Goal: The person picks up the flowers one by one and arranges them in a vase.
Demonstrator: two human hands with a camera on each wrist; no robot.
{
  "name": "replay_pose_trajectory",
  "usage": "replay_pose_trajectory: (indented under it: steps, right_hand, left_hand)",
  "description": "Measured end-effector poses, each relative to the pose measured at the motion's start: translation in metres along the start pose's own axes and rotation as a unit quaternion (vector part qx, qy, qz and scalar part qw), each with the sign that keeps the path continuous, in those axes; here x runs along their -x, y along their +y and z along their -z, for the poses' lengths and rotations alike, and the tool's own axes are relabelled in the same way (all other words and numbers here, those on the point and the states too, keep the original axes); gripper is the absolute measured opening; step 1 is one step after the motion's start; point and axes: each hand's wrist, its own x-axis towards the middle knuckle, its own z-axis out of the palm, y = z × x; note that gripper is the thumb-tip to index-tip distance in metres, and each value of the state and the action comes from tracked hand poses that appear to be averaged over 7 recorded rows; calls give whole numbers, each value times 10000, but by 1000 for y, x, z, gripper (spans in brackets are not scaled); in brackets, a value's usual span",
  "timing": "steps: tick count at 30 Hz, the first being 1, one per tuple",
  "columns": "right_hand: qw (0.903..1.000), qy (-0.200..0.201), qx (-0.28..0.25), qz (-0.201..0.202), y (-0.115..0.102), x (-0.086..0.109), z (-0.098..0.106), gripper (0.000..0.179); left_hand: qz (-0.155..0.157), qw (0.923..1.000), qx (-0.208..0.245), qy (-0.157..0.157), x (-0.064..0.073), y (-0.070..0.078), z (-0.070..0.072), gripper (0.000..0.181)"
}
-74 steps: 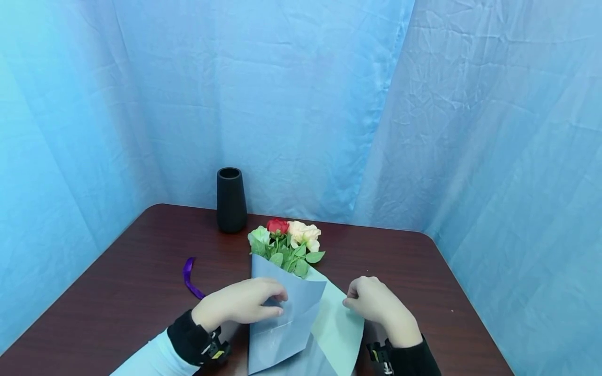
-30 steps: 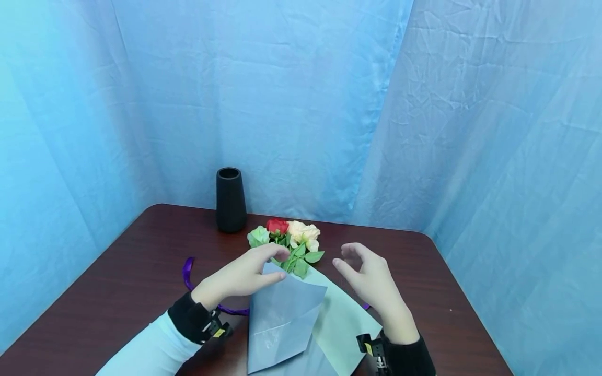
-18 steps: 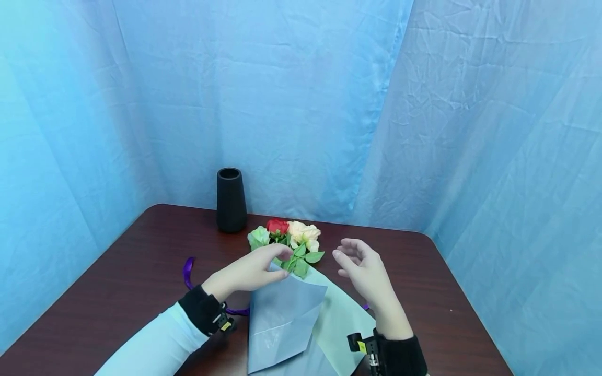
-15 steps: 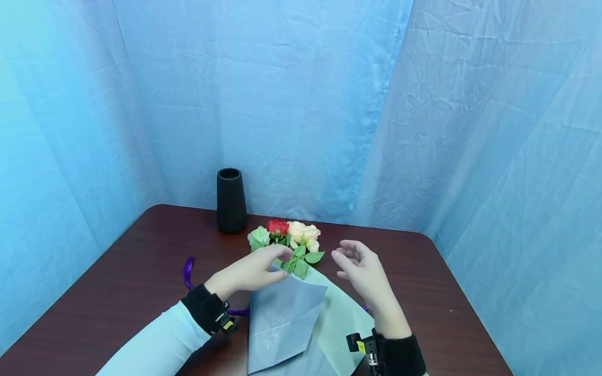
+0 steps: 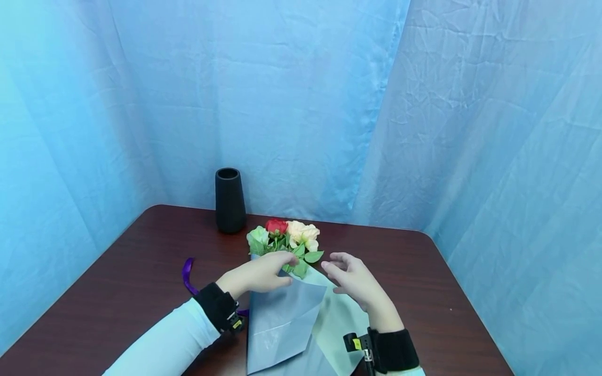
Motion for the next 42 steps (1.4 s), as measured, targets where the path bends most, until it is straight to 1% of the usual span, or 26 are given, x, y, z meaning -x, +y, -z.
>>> replay_pose_trajectory:
  steps: [5, 8, 11, 14, 18, 22, 29, 36, 42]
  right_hand:
    - [9995, -164, 74, -275, 4, -3, 0, 70]
    - [9988, -272, 145, -369, 7, -4, -1, 70]
    - [9983, -347, 185, -422, 10, -5, -1, 73]
    - [9981, -379, 211, -448, 11, -5, -2, 72]
    - [9979, -375, 247, -473, 13, -5, -3, 69]
    - [9976, -389, 274, -505, 14, -6, -6, 71]
    - [9976, -356, 276, -521, 13, -5, -6, 74]
    - [9983, -288, 192, -470, 11, -4, -4, 65]
    - [9983, -286, 96, -508, 11, -4, -2, 69]
  left_hand:
    - [159, 9997, -200, -64, -2, 1, -3, 44]
    - [205, 9991, -367, -113, -3, 2, -4, 45]
    - [237, 9982, -522, -188, -4, 2, -6, 46]
    - [276, 9975, -599, -237, -4, 1, -9, 46]
    - [332, 9967, -705, -243, -4, 1, -11, 44]
    - [353, 9959, -803, -230, -4, 0, -13, 42]
    - [386, 9960, -789, -175, -2, 0, -14, 41]
    - [308, 9967, -751, -23, 1, 0, -10, 41]
    - [252, 9970, -732, 51, 5, 0, -8, 43]
